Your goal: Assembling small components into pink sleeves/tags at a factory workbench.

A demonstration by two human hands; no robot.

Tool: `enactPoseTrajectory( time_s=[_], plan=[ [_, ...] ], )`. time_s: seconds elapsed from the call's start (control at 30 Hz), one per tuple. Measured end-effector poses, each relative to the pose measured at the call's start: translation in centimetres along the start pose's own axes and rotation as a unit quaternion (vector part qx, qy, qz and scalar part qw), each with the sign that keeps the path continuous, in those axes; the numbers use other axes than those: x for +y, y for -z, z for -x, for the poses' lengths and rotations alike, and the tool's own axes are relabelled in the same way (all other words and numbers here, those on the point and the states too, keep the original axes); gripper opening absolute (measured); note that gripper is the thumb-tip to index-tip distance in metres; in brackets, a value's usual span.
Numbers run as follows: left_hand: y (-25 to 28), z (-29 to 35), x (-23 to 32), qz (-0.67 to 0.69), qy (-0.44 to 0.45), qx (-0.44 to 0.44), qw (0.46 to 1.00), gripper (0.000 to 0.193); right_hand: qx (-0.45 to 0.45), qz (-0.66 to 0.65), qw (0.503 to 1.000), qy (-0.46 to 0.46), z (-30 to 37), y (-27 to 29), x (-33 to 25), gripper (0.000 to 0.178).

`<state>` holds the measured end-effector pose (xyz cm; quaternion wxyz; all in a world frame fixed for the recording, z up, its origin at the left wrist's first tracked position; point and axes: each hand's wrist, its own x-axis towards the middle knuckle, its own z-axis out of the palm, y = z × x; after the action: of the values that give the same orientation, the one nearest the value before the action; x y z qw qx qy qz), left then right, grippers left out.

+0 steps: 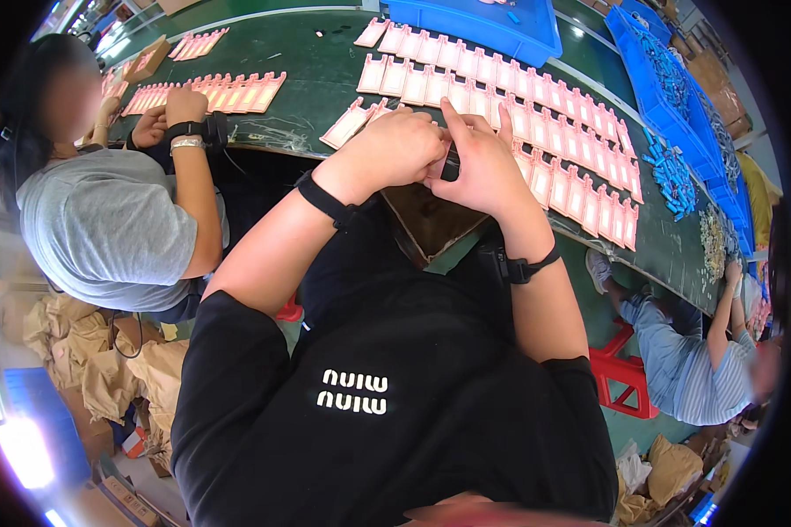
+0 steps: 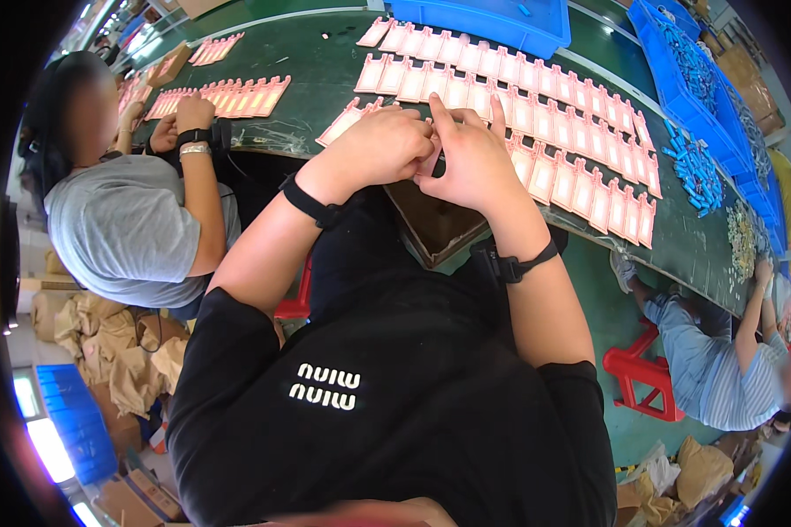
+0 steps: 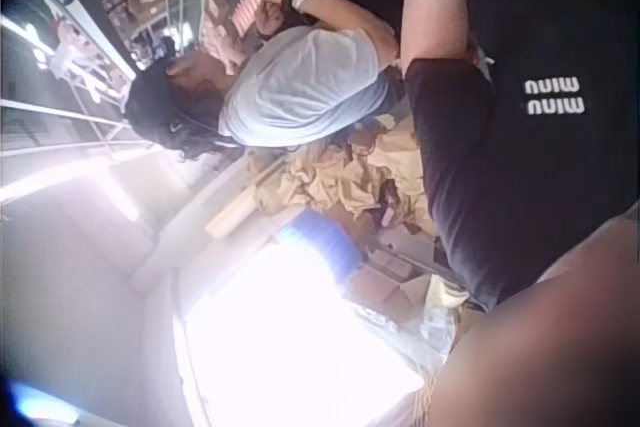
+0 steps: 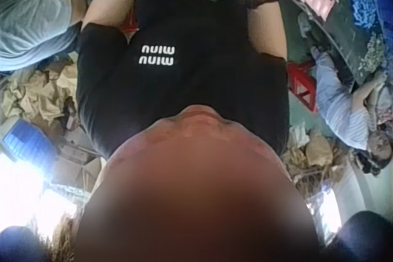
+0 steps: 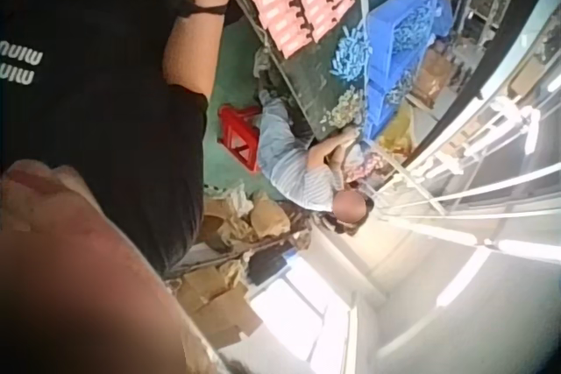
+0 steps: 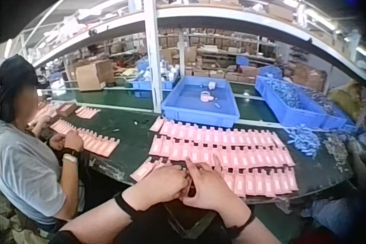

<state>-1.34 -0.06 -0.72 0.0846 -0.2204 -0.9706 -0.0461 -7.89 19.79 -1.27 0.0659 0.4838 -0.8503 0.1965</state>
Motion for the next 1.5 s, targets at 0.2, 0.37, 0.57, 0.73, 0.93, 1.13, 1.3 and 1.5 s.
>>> enactPoseTrajectory(
  time_s=[0.2,0.37,0.57,0.73,0.93,1.13,1.3,1.5],
  plan=[
    [-1.0,-0.6,-0.7,0.004,-0.009,0.017,1.000,0.008,0.017,0.000,1.000,0.009,0.1,-0.6,0.6,0.110],
    [-2.1,0.4,-1.1,0.051,0.094,0.171,0.979,0.007,0.019,-0.004,1.000,0.008,0.5,-0.8,0.6,0.113],
    [-6.4,6.7,3.6,0.936,-0.205,0.012,0.287,0.021,-0.020,0.025,0.999,-0.031,0.5,-0.2,0.7,0.111],
    [-13.6,6.8,5.1,0.898,0.041,-0.161,0.408,0.019,0.036,0.005,0.999,-0.039,1.2,-0.6,1.5,0.119],
    [-22.3,3.5,7.3,0.764,0.467,0.058,0.442,0.023,0.036,-0.012,0.999,-0.034,1.0,-0.3,0.7,0.120],
    [-27.0,2.5,5.9,0.734,0.451,0.060,0.504,0.031,0.060,-0.031,0.998,-0.013,-0.8,-1.5,-1.9,0.114],
    [-25.0,2.5,6.5,0.775,0.462,0.062,0.426,0.027,0.032,0.029,0.999,-0.006,-2.8,-3.0,-3.8,0.115],
    [-13.6,7.3,5.0,0.620,0.029,-0.151,0.769,0.018,0.007,0.007,1.000,-0.014,-2.5,-2.7,-2.2,0.115]
  ],
)
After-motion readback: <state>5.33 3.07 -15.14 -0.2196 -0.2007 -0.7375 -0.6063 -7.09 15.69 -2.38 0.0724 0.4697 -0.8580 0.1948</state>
